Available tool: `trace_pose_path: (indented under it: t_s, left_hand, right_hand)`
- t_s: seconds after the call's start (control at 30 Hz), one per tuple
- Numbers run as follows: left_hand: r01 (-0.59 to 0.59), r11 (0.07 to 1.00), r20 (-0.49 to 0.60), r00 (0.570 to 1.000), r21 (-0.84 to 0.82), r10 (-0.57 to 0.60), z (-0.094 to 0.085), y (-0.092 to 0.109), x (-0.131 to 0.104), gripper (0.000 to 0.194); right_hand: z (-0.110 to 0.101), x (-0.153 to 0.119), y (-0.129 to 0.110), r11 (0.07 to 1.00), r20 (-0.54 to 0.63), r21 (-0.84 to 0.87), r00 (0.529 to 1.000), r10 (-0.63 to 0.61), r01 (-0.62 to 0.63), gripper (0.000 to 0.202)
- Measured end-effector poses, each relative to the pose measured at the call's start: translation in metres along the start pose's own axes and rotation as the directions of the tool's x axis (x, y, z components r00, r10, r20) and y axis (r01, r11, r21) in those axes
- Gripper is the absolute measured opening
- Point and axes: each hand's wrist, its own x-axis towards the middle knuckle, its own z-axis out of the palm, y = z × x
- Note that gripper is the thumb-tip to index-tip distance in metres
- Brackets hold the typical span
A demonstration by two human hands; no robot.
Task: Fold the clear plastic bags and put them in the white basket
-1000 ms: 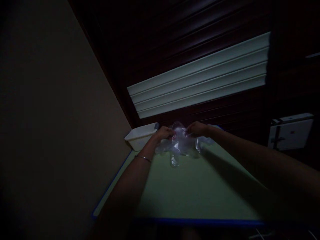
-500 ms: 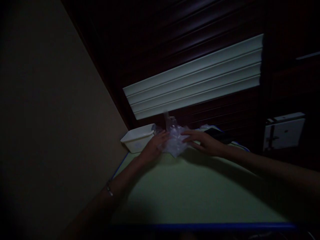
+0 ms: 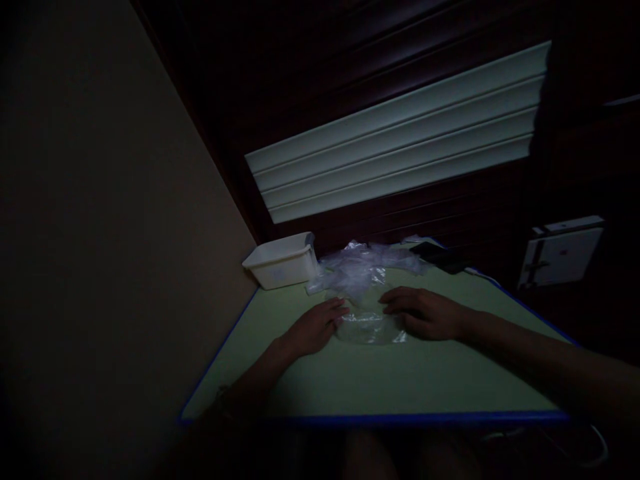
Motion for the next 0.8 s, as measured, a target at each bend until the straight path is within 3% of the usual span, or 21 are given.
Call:
trace_pose_path:
  t_s: [0.3, 0.5, 0.7, 0.8]
  left_hand:
    - [-0.060, 0.997, -0.050, 0.997, 0.050, 0.062, 0.003, 0.002, 0.003, 0.040]
    - [-0.100, 0.993, -0.078, 0.991, 0.064, 0.105, -0.004, 0.004, -0.004, 0.036]
    - [-0.093, 0.995, -0.063, 0.994, -0.023, 0.092, -0.009, 0.007, -0.007, 0.041]
    - [-0.085, 0.994, -0.096, 0.992, -0.063, 0.078, -0.007, 0.007, -0.006, 0.040]
  right_hand:
    - [-0.005, -0.004, -0.005, 0.999, 0.013, 0.012, 0.999, 0.046, -0.046, 0.032]
    - [-0.010, -0.009, -0.012, 0.995, -0.035, 0.068, 0.997, 0.068, -0.066, 0.038]
    - [-0.009, -0.011, -0.016, 0.978, -0.187, 0.099, 0.962, 0.201, -0.185, 0.046]
    - [-0.011, -0.007, -0.021, 0.976, -0.139, 0.034, 0.966, 0.219, -0.216, 0.042]
